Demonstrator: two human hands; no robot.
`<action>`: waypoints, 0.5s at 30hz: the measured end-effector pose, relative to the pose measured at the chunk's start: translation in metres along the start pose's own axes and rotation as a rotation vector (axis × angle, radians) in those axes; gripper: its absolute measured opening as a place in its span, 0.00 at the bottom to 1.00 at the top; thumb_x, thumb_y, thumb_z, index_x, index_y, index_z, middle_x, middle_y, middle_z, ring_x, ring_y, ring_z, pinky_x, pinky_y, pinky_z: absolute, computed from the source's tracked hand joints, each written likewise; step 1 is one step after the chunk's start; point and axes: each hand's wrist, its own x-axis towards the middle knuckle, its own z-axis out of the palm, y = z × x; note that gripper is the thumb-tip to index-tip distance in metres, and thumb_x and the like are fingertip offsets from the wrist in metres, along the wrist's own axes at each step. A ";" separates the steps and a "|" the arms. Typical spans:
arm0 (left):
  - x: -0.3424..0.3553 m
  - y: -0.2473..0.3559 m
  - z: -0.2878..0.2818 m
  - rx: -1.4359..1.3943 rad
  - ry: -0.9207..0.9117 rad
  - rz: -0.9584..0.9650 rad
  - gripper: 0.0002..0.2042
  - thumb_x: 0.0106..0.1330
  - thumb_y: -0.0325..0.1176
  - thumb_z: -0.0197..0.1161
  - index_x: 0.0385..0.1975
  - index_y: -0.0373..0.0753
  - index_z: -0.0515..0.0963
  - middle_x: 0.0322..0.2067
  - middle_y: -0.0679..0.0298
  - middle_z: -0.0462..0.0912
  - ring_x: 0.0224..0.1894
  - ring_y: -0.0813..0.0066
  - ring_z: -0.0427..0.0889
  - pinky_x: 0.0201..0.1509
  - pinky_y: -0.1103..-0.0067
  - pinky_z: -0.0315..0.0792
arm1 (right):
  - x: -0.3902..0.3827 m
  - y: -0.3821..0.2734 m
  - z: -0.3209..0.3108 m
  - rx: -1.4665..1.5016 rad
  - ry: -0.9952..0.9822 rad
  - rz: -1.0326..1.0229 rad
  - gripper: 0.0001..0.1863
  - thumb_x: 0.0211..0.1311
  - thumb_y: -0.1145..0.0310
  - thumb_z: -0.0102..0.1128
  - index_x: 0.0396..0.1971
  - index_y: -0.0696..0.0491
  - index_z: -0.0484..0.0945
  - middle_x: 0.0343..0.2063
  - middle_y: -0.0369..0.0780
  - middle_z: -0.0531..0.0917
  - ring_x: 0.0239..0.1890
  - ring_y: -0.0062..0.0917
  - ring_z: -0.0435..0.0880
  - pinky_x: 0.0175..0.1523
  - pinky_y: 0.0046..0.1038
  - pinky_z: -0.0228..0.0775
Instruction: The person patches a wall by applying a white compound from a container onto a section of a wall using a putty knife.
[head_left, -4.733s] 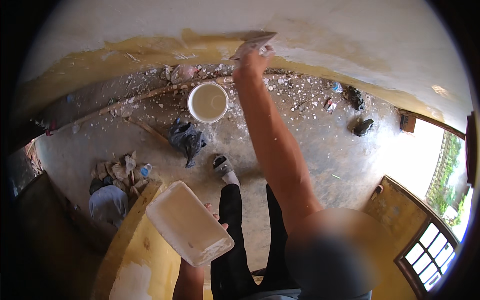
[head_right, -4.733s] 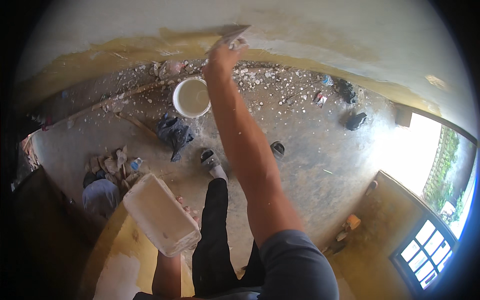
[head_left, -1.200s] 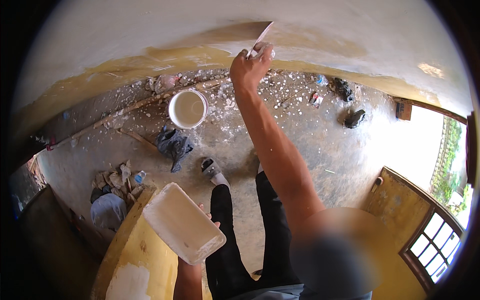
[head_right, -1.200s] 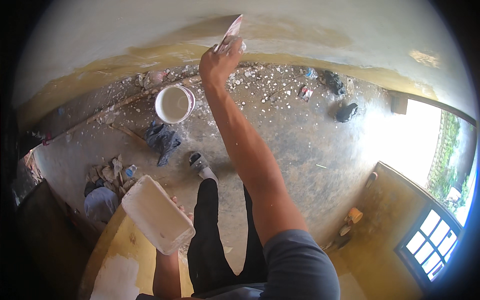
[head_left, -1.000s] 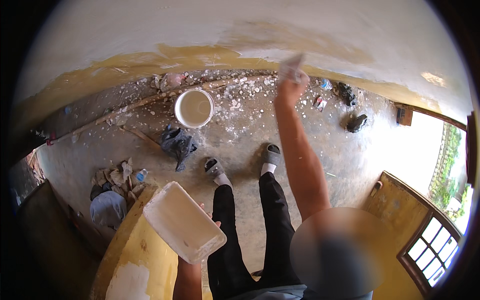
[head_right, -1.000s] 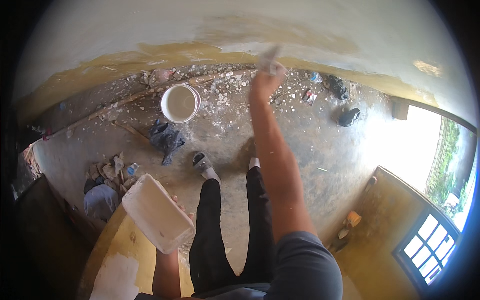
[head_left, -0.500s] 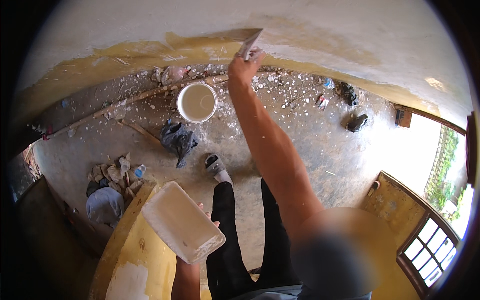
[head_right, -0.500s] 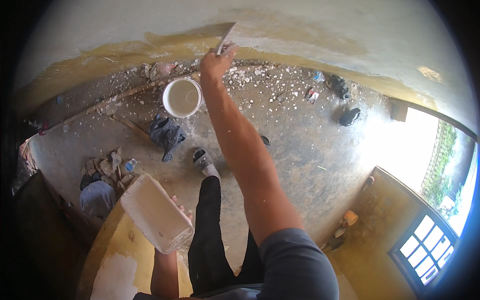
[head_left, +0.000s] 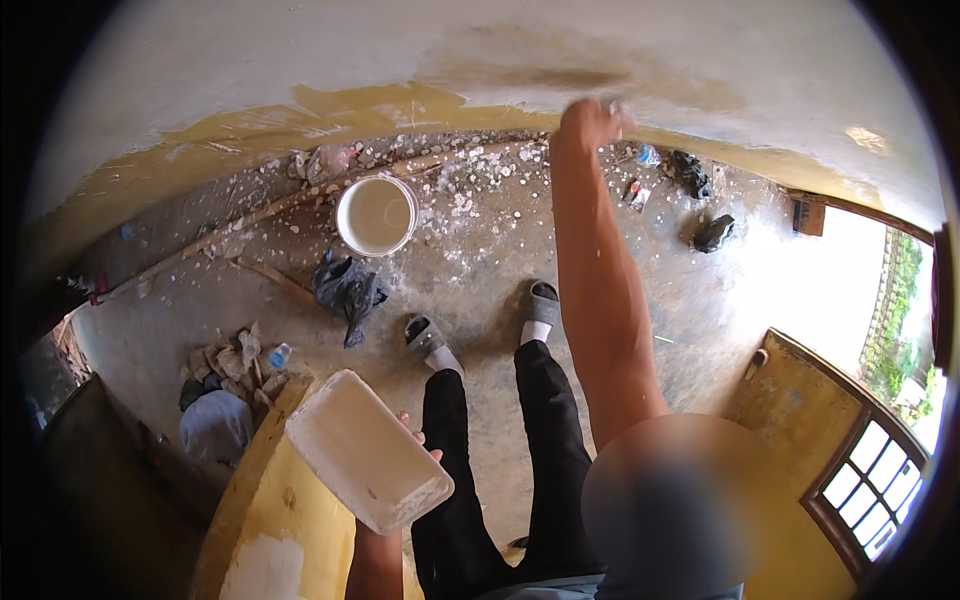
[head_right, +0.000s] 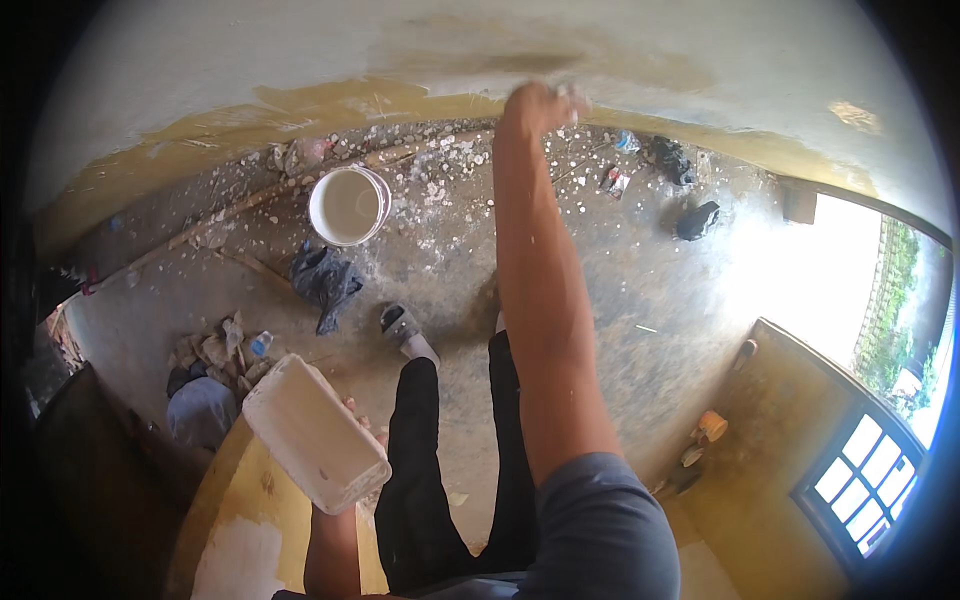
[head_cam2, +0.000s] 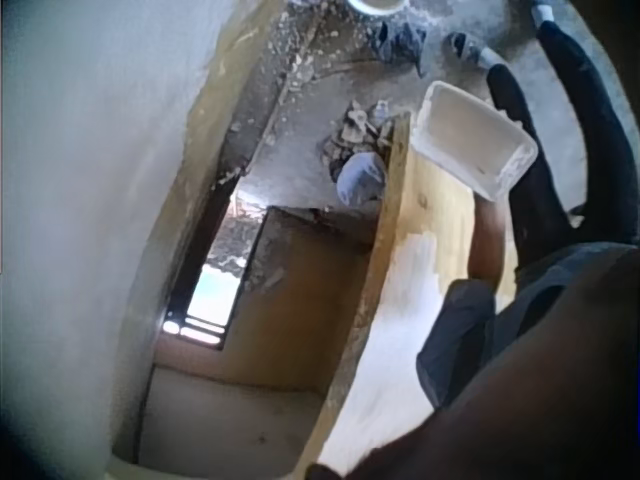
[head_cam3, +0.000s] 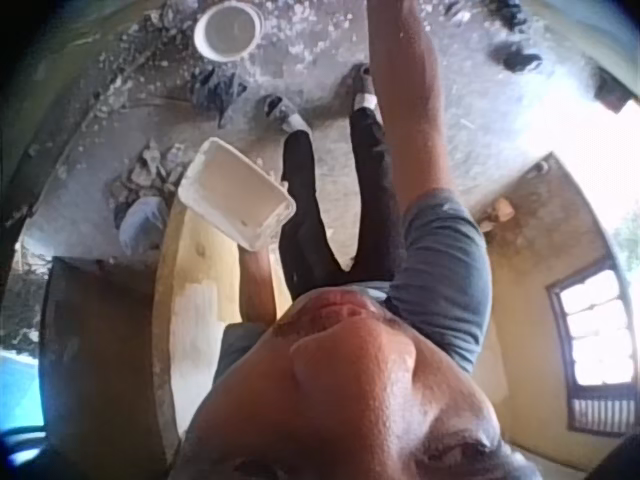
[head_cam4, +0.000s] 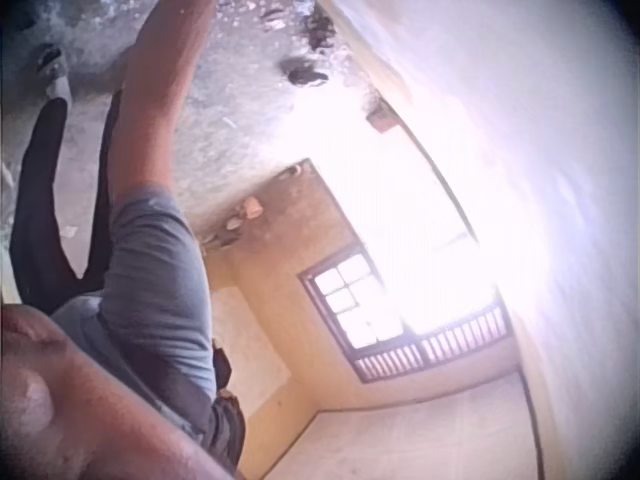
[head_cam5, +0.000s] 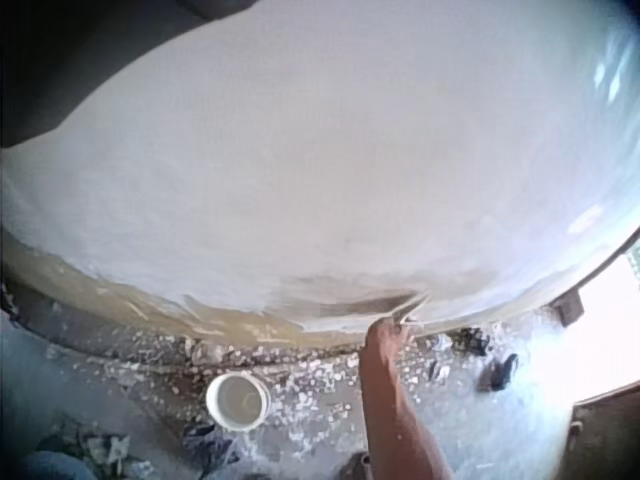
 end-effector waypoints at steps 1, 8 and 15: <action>0.005 -0.004 0.003 -0.042 -0.002 -0.022 0.32 0.70 0.54 0.45 0.69 0.43 0.54 0.70 0.56 0.53 0.69 0.52 0.57 0.72 0.46 0.41 | 0.019 -0.005 0.018 -0.244 -0.068 -0.015 0.17 0.61 0.59 0.58 0.41 0.53 0.65 0.20 0.35 0.65 0.20 0.19 0.62 0.21 0.22 0.57; 0.006 -0.026 0.008 -0.057 0.112 0.046 0.31 0.71 0.54 0.44 0.69 0.41 0.55 0.69 0.56 0.54 0.68 0.51 0.58 0.72 0.46 0.41 | -0.043 0.063 -0.058 -0.277 -0.541 -0.077 0.16 0.58 0.84 0.48 0.47 0.61 0.67 0.42 0.48 0.74 0.44 0.35 0.75 0.46 0.35 0.73; 0.026 -0.060 0.008 -0.037 0.084 0.012 0.31 0.70 0.51 0.49 0.68 0.40 0.56 0.68 0.57 0.57 0.68 0.53 0.59 0.71 0.47 0.46 | 0.071 0.042 -0.069 0.375 -0.221 0.524 0.14 0.62 0.86 0.50 0.48 0.65 0.70 0.41 0.43 0.74 0.38 0.29 0.76 0.49 0.37 0.79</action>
